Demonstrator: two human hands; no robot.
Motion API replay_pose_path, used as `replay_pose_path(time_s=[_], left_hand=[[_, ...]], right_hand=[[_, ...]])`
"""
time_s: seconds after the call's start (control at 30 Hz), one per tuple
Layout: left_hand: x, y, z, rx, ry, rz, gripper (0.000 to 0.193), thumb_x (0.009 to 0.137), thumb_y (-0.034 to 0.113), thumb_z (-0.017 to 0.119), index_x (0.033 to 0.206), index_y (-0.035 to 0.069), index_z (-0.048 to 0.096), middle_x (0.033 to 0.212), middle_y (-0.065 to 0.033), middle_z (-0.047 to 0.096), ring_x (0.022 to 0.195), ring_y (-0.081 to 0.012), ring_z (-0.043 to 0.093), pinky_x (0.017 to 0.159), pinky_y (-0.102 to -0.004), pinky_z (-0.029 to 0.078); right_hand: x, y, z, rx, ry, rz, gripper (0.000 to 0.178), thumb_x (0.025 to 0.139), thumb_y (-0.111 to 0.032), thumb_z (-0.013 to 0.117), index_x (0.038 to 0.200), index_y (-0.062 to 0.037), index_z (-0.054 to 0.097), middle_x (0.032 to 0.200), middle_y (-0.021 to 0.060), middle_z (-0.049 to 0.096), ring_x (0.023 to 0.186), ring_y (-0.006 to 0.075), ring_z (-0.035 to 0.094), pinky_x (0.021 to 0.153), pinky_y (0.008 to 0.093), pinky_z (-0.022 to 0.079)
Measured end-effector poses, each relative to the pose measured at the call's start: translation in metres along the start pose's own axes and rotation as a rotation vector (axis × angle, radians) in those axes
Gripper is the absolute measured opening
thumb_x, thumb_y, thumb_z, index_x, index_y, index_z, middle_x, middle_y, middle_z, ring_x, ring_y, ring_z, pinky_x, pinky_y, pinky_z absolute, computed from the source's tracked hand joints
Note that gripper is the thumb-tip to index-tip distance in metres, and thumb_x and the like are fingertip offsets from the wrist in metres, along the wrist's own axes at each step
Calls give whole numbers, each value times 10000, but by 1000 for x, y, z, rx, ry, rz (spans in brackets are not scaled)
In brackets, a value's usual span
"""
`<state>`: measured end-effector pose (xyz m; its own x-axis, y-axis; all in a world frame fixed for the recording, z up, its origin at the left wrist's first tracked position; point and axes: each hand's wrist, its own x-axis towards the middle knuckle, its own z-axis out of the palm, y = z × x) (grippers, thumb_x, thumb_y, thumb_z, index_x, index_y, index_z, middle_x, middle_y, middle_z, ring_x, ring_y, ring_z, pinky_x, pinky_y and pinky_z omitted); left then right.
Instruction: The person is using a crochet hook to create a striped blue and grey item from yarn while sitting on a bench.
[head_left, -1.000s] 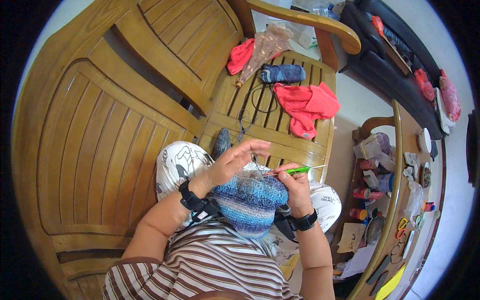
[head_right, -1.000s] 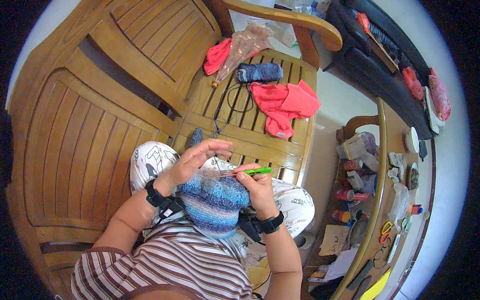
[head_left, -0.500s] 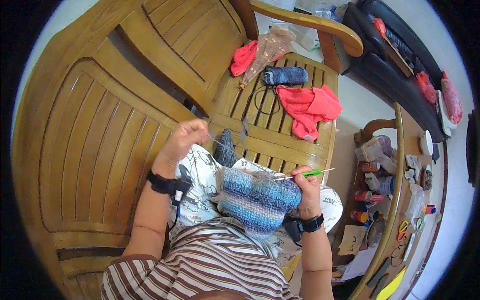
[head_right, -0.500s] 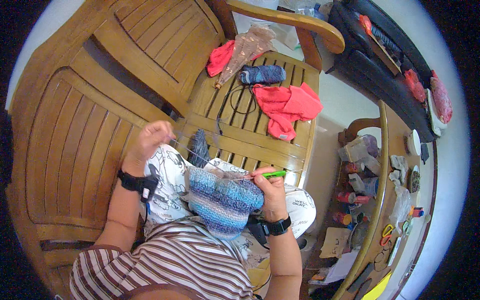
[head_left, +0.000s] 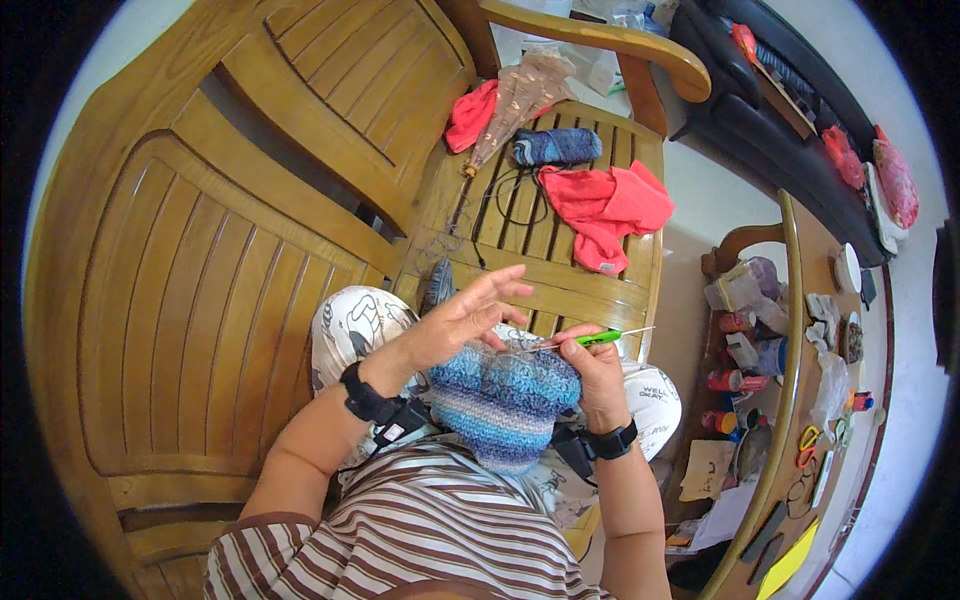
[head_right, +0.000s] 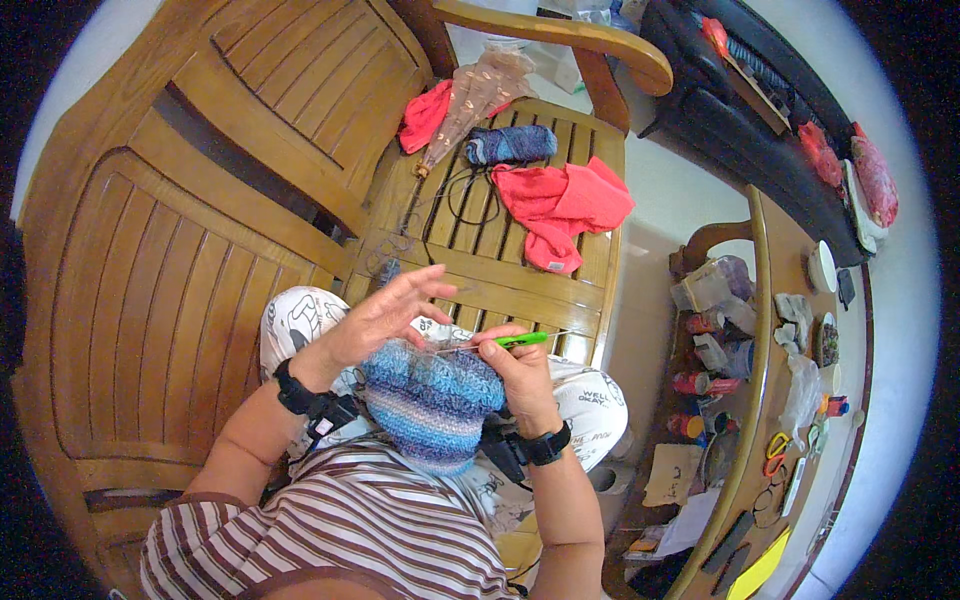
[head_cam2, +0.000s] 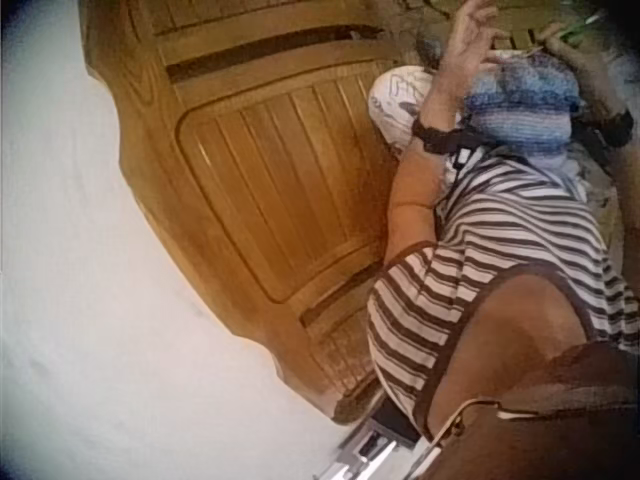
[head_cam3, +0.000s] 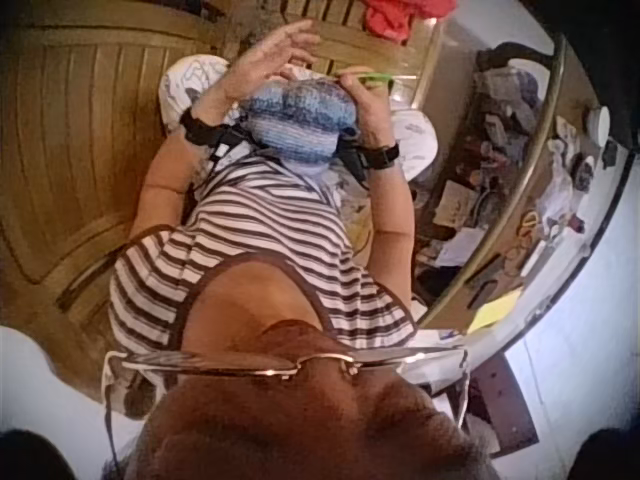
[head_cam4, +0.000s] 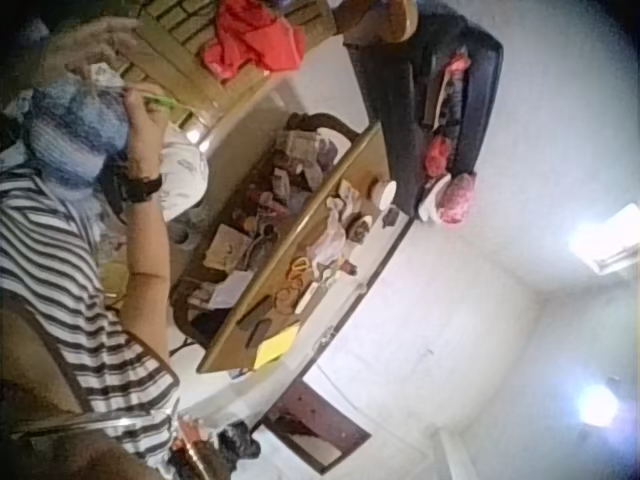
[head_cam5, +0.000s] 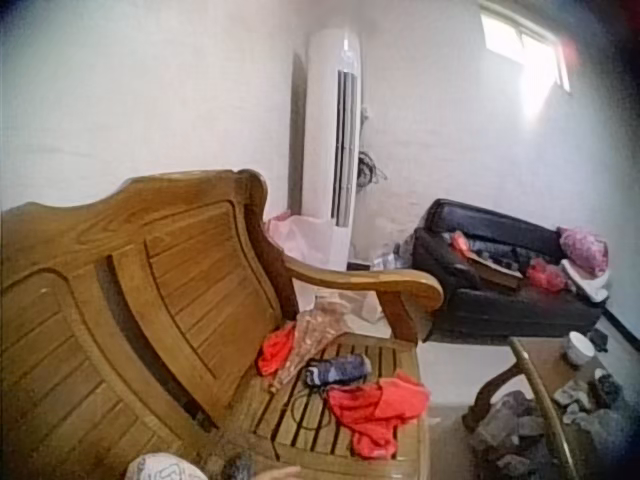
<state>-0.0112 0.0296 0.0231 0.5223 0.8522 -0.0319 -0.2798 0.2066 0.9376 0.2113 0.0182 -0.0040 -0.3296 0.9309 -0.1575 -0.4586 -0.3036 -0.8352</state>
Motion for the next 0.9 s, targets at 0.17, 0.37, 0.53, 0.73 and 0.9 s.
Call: replay_pose_path(time_s=[0.17,0.37,0.53,0.73,0.9], left_hand=[[8,-12,13,-283,-40,13,715,875,469,443,1402,100,132,1355,-117,323,1160,-242,417,882,-359,402],[17,-37,16,-342,-13,177,668,898,466,403,1384,75,164,1315,-120,362,1151,-238,419,952,-362,341],[9,-36,-9,235,15,99,475,915,410,421,1185,20,452,1112,-99,509,1047,-183,468,920,-315,350],[-12,-33,-19,-481,22,16,323,892,331,478,992,35,558,1013,-110,523,1063,-236,490,975,-345,312],[-4,-23,17,-353,96,63,570,864,135,538,1347,49,248,1033,-95,544,992,-160,519,877,-290,390]], right_hand=[[0,-1,6,-1,-18,11,109,818,-62,604,911,-6,597,846,102,646,769,147,608,705,255,487],[0,2,3,-8,-10,12,113,809,-70,615,903,-11,592,849,106,646,795,162,610,731,270,489],[1,6,1,36,-8,-48,103,805,-76,611,888,-28,576,850,131,635,807,208,620,753,322,495],[-2,-4,3,47,53,-47,80,805,-42,596,881,-30,576,851,114,631,830,197,612,764,318,484],[0,4,-2,-28,54,-116,83,809,-41,590,887,-34,562,858,119,625,835,210,612,779,329,484]])
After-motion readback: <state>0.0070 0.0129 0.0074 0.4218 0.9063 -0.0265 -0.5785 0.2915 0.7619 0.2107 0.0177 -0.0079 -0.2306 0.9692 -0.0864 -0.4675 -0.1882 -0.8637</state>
